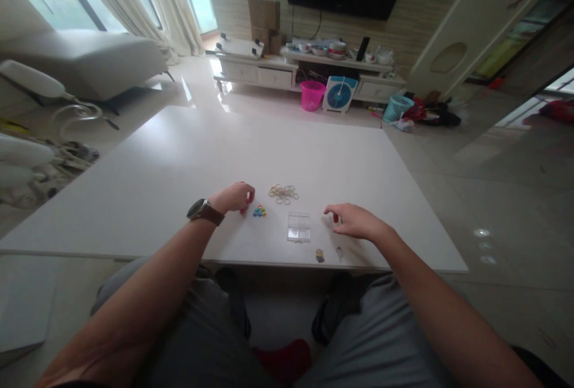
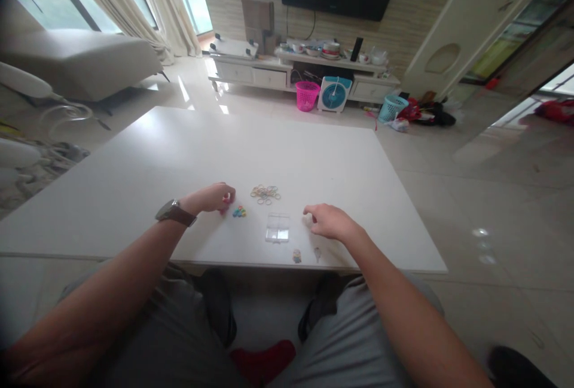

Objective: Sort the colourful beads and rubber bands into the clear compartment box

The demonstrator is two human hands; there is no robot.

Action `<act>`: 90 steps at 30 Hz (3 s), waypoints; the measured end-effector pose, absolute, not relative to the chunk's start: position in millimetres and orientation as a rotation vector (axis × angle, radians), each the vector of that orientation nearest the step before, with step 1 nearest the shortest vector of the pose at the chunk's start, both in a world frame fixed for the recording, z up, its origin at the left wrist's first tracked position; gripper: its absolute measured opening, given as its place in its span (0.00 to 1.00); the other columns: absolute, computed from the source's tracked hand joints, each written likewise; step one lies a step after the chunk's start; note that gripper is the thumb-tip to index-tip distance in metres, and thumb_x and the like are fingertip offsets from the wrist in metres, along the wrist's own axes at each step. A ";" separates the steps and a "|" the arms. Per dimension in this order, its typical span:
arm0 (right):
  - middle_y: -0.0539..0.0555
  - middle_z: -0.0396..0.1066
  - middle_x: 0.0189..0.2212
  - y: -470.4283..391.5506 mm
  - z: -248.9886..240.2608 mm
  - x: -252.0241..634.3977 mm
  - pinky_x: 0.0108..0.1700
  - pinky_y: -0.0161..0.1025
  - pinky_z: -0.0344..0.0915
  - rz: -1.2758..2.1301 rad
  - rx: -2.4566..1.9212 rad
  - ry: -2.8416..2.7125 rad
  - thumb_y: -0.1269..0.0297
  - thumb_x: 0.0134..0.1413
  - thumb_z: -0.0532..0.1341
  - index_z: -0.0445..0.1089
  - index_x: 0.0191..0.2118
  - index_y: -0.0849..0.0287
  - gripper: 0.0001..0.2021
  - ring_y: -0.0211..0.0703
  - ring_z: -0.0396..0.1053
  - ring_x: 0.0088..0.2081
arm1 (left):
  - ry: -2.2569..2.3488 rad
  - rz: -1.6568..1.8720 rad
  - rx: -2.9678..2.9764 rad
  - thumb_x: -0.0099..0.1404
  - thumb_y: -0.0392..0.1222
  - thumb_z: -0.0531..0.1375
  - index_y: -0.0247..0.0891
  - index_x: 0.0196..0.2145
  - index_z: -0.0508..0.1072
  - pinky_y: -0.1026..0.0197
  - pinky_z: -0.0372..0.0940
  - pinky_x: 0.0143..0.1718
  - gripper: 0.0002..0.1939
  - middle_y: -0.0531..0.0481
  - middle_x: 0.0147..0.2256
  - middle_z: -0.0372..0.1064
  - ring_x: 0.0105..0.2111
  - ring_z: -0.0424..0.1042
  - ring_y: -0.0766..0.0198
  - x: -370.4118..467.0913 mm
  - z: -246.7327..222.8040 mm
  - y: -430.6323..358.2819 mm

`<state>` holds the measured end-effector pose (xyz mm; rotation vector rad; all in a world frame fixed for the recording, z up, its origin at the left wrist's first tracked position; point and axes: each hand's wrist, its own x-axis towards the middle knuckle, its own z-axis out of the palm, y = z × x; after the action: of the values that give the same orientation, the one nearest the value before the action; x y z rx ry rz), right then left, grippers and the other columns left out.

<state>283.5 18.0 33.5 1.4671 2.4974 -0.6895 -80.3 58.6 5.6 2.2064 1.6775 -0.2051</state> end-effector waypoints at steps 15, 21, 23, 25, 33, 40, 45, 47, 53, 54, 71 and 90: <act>0.53 0.76 0.38 20.3 33.1 283.6 0.36 0.33 0.61 -0.767 1.436 2.478 0.69 0.45 0.64 0.71 0.53 0.57 0.25 0.42 0.71 0.35 | 1.649 -0.295 2.079 0.43 0.37 0.68 0.43 0.51 0.72 0.68 0.67 0.34 0.33 0.47 0.50 0.67 0.34 0.72 0.67 -89.4 6.5 56.0; 0.53 0.77 0.39 20.0 32.1 284.1 0.36 0.33 0.61 -0.778 1.428 2.462 0.68 0.47 0.65 0.71 0.53 0.57 0.24 0.42 0.71 0.35 | 1.661 -0.260 2.166 0.48 0.30 0.61 0.39 0.43 0.76 0.66 0.67 0.37 0.22 0.48 0.41 0.70 0.31 0.70 0.67 -84.5 4.3 54.5; 0.54 0.76 0.39 20.5 31.2 284.3 0.37 0.33 0.61 -0.777 1.421 2.471 0.67 0.46 0.65 0.71 0.53 0.57 0.24 0.42 0.71 0.35 | 1.654 -0.263 2.191 0.48 0.29 0.60 0.39 0.39 0.76 0.66 0.67 0.39 0.19 0.48 0.39 0.70 0.32 0.70 0.66 -81.9 5.0 55.6; 0.54 0.76 0.38 21.0 30.7 284.1 0.36 0.33 0.61 -0.782 1.413 2.476 0.67 0.47 0.65 0.71 0.53 0.57 0.24 0.42 0.71 0.35 | 1.670 -0.267 2.193 0.48 0.29 0.60 0.39 0.37 0.77 0.65 0.67 0.40 0.17 0.48 0.39 0.70 0.33 0.70 0.65 -79.6 5.3 57.0; 0.54 0.77 0.38 21.3 30.1 282.2 0.37 0.33 0.62 -0.789 1.417 2.461 0.67 0.47 0.64 0.72 0.53 0.58 0.23 0.42 0.72 0.35 | 1.662 -0.239 2.210 0.50 0.27 0.59 0.38 0.34 0.76 0.67 0.66 0.36 0.13 0.49 0.36 0.68 0.29 0.66 0.68 -77.2 7.6 56.6; 0.53 0.77 0.39 19.4 29.5 282.2 0.37 0.33 0.62 -0.783 1.426 2.446 0.68 0.47 0.64 0.72 0.52 0.58 0.23 0.42 0.72 0.36 | 1.676 -0.228 2.219 0.51 0.29 0.59 0.38 0.35 0.76 0.66 0.65 0.34 0.12 0.48 0.37 0.69 0.29 0.67 0.67 -78.8 7.6 51.4; 0.54 0.77 0.39 18.1 32.5 280.8 0.37 0.33 0.61 -0.768 1.437 2.453 0.67 0.48 0.64 0.72 0.52 0.57 0.22 0.42 0.72 0.36 | 1.679 -0.257 2.221 0.51 0.30 0.59 0.39 0.32 0.76 0.65 0.65 0.35 0.11 0.49 0.36 0.71 0.30 0.69 0.65 -78.2 6.4 53.0; 0.54 0.77 0.39 17.7 34.2 279.9 0.36 0.33 0.61 -0.750 1.444 2.459 0.67 0.47 0.64 0.72 0.52 0.57 0.22 0.42 0.72 0.36 | 1.670 -0.284 2.228 0.49 0.29 0.59 0.39 0.31 0.76 0.66 0.65 0.34 0.11 0.50 0.35 0.71 0.30 0.69 0.65 -78.2 5.3 55.1; 0.53 0.78 0.38 19.3 33.9 281.3 0.37 0.33 0.62 -0.729 1.455 2.464 0.67 0.47 0.63 0.72 0.52 0.57 0.22 0.42 0.72 0.36 | 1.632 -0.290 2.262 0.48 0.29 0.57 0.39 0.29 0.75 0.65 0.64 0.33 0.11 0.50 0.32 0.72 0.30 0.69 0.64 -79.7 4.8 58.2; 0.53 0.78 0.38 19.8 33.3 282.0 0.37 0.33 0.62 -0.728 1.452 2.464 0.67 0.47 0.63 0.73 0.52 0.57 0.22 0.42 0.72 0.36 | 1.632 -0.286 2.265 0.49 0.29 0.57 0.39 0.29 0.75 0.65 0.65 0.33 0.11 0.50 0.32 0.72 0.30 0.69 0.64 -79.8 5.7 57.6; 0.53 0.77 0.37 22.7 26.8 285.5 0.36 0.33 0.61 -0.759 1.435 2.467 0.67 0.48 0.63 0.73 0.51 0.57 0.21 0.42 0.72 0.35 | 1.703 -0.247 2.149 0.52 0.30 0.58 0.39 0.38 0.75 0.66 0.65 0.33 0.15 0.51 0.34 0.75 0.31 0.72 0.65 -83.4 8.3 58.7; 0.54 0.77 0.38 23.8 23.1 288.3 0.37 0.33 0.62 -0.789 1.420 2.477 0.66 0.47 0.63 0.73 0.51 0.58 0.22 0.42 0.72 0.35 | 1.731 -0.224 2.078 0.53 0.33 0.62 0.39 0.44 0.75 0.69 0.64 0.31 0.19 0.50 0.41 0.77 0.33 0.74 0.66 -91.0 16.4 59.8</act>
<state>288.3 23.8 23.1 1.4200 2.4767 -0.7885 -91.0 59.8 16.4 2.0783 1.7307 -0.2238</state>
